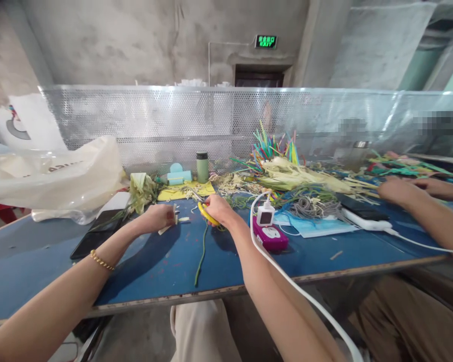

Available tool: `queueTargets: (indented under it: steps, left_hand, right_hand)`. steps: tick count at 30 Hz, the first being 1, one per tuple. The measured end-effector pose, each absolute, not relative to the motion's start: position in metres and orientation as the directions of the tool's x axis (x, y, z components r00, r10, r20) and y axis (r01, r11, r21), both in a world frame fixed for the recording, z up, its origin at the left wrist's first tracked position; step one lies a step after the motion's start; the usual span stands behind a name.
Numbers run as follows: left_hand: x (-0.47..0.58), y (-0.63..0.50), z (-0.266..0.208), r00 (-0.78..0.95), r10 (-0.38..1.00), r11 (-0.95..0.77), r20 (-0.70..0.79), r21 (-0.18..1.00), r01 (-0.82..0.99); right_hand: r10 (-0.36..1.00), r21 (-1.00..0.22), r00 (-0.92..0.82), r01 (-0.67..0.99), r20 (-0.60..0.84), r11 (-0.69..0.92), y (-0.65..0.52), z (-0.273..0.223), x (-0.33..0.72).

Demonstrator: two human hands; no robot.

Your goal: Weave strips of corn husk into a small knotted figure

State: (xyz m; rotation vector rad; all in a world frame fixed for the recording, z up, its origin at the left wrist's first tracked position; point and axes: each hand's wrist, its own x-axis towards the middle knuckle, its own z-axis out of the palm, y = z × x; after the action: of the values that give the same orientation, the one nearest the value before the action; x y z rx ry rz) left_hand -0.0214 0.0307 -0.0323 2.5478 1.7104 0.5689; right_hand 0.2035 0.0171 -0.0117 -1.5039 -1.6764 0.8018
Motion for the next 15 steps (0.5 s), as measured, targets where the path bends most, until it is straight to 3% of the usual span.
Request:
queueTargets:
  steps: [3, 6, 8, 10, 15]
  left_hand:
    - [-0.034, 0.033, -0.022, 0.243, 0.906, -0.323, 0.347, 0.195, 0.926]
    - [-0.039, 0.031, -0.009, 0.140, 0.880, -0.295, 0.454, 0.290, 0.910]
    - [-0.039, 0.028, 0.000, 0.022, 0.843, -0.288, 0.538, 0.415, 0.863]
    - [-0.040, 0.026, 0.006, -0.064, 0.811, -0.302, 0.581, 0.510, 0.805]
    - [-0.043, 0.028, 0.008, -0.134, 0.796, -0.291, 0.590, 0.568, 0.770]
  right_hand:
    - [0.985, -0.896, -0.168, 0.442, -0.039, 0.040, 0.005, -0.018, 0.199]
    - [0.977, -0.910, -0.204, 0.414, -0.062, 0.029, 0.004, -0.025, 0.191]
    - [0.987, -0.889, -0.162, 0.449, 0.016, 0.088, 0.013, -0.028, 0.185]
    - [0.973, -0.844, -0.081, 0.486, 0.215, 0.227, 0.030, -0.027, 0.182]
    - [0.871, -0.773, 0.101, 0.517, 0.481, 0.367, 0.066, -0.015, 0.196]
